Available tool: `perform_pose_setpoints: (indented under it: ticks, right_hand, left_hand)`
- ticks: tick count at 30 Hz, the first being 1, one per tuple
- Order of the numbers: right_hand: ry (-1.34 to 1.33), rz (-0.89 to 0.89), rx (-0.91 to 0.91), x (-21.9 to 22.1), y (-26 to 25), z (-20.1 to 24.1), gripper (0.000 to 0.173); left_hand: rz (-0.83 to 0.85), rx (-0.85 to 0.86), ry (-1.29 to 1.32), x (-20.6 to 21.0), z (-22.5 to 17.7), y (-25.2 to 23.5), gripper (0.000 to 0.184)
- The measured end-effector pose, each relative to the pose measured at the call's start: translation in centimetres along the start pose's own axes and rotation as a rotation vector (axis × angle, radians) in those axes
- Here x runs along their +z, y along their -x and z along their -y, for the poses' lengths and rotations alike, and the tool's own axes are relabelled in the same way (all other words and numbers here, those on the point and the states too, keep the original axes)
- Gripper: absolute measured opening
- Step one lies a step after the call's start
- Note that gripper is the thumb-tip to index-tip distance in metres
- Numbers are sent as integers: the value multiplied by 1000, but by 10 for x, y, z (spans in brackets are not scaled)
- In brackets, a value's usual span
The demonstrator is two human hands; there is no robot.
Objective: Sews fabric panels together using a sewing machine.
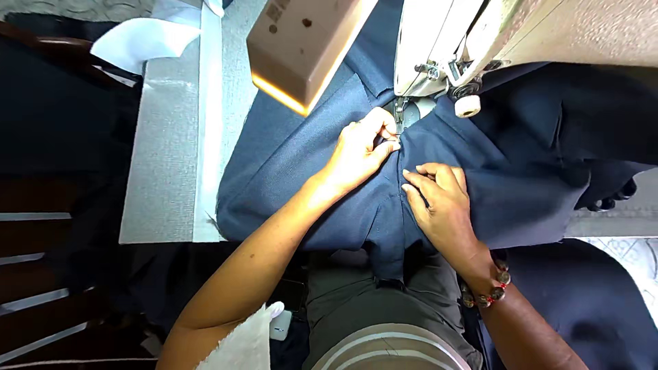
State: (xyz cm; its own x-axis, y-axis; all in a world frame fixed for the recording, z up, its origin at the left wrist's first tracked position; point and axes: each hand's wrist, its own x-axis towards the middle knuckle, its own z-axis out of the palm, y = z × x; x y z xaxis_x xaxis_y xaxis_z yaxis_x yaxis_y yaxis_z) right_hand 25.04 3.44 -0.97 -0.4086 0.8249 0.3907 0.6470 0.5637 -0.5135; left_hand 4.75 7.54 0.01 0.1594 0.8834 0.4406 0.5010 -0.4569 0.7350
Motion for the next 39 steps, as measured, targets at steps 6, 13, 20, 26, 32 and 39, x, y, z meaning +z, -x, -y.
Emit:
perform_pose_setpoints:
  ticks: [6,13,20,26,32,39]
  right_hand:
    - [11,-21,29,4,2,6,25]
    - [17,-24,23,4,3,6,25]
    - [63,-23,-18,5,3,7,26]
    - [92,0,-30,4,2,7,26]
    - [251,61,-135,-5,-6,6,24]
    - [217,220,-240,-13,-15,-6,35]
  left_hand:
    - [53,-43,-46,5,-2,-4,17]
    - [59,-35,-104,7,-4,-4,18]
    - [110,-16,-244,7,-10,-6,17]
    - [107,124,-374,4,-13,-11,40]
    - [32,373,-657,10,-16,-1,15]
    - [203,-71,-485,5,-30,39,32]
